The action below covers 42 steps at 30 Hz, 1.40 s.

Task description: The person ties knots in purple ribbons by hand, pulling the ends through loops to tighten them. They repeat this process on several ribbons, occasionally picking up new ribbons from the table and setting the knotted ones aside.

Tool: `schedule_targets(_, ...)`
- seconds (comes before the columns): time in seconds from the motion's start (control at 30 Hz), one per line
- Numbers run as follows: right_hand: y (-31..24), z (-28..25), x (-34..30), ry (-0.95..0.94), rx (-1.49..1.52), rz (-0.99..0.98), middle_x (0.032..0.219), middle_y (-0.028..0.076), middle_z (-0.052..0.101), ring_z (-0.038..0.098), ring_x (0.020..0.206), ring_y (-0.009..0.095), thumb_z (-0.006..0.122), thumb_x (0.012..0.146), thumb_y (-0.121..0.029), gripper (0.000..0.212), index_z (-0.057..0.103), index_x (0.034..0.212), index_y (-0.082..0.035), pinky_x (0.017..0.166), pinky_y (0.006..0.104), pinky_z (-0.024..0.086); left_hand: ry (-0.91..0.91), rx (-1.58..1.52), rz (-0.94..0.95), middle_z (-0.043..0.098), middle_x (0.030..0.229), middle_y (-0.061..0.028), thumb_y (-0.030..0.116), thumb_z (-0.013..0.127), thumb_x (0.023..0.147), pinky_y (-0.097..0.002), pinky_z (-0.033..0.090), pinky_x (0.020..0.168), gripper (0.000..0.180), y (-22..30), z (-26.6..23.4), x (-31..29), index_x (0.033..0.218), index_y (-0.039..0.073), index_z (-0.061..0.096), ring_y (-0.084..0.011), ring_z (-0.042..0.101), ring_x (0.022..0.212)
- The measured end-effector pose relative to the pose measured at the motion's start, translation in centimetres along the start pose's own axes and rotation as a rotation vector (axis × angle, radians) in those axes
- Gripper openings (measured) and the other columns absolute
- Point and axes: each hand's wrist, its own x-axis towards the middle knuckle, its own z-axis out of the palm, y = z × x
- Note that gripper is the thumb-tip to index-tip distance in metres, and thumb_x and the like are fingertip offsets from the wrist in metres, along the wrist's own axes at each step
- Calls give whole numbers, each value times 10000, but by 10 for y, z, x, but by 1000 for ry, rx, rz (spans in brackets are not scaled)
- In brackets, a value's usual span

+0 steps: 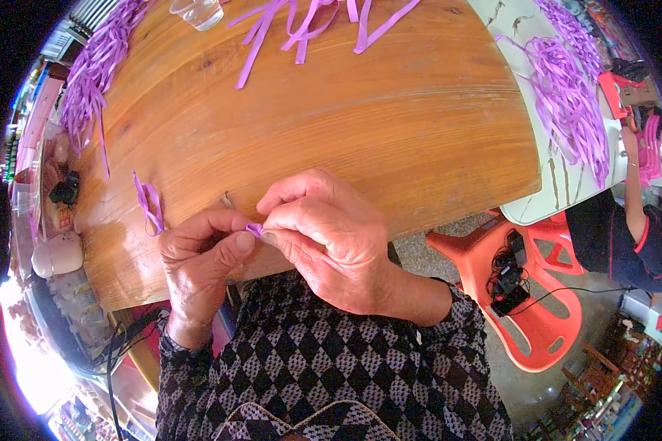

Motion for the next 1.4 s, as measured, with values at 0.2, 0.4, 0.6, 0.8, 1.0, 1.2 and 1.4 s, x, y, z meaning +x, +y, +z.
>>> schedule_targets(0.2, 0, -2, 0, -7, -1, -16, 886, 119, 609, 554, 757, 155, 683, 700, 59, 149, 617, 825, 11, 612, 244, 431, 31, -132, -107, 633, 761, -25, 37, 672, 780, -174, 425, 603, 113, -3, 2, 0, 871, -23, 647, -58, 542, 681)
schedule_targets(0.4, 3, -1, 0, -1, 10, 17, 948, 121, 604, 571, 837, 171, 713, 700, -9, 217, 619, 892, 21, 657, 264, 451, 8, -363, -204, 647, 803, -65, 28, 687, 760, -199, 463, 643, 139, -5, -2, 5, 870, -43, 639, -90, 576, 701)
schedule_targets(0.6, -1, -2, 6, -77, -86, -93, 942, 110, 603, 575, 807, 209, 744, 638, -52, 350, 633, 968, -11, 646, 287, 452, -22, -402, -233, 650, 806, -81, -1, 685, 743, -220, 486, 654, 138, -2, -1, 4, 863, -46, 635, -108, 592, 706)
schedule_targets(0.8, 4, -3, 9, -146, -144, -192, 808, 76, 592, 537, 669, 195, 743, 595, -32, 321, 651, 903, -23, 568, 295, 426, 28, -341, -306, 616, 662, -64, 43, 718, 678, -192, 355, 416, 168, 0, 3, 7, 792, -42, 627, -79, 482, 467)
schedule_targets(1.0, 11, -5, 9, -128, -39, -179, 746, 84, 574, 520, 611, 197, 738, 595, 11, 234, 635, 805, 1, 507, 286, 397, -93, -336, -285, 658, 779, -92, 11, 674, 744, -216, 492, 650, 136, 3, -6, 3, 854, -63, 643, -117, 606, 686)
schedule_targets(1.2, 13, -8, 7, -192, 101, -91, 737, 102, 575, 527, 618, 190, 726, 625, 34, 190, 613, 778, 20, 508, 280, 399, -60, -201, -305, 659, 790, -97, 39, 675, 766, -215, 485, 640, 135, 4, -8, 0, 849, -64, 646, -112, 602, 683)
schedule_targets(1.4, 12, -8, 11, -233, 36, -97, 741, 110, 578, 551, 648, 194, 707, 649, 59, 195, 607, 814, 41, 536, 274, 424, -120, -284, -436, 655, 777, -70, 88, 700, 760, -201, 476, 621, 169, 7, -11, 9, 856, -42, 649, -96, 595, 671)
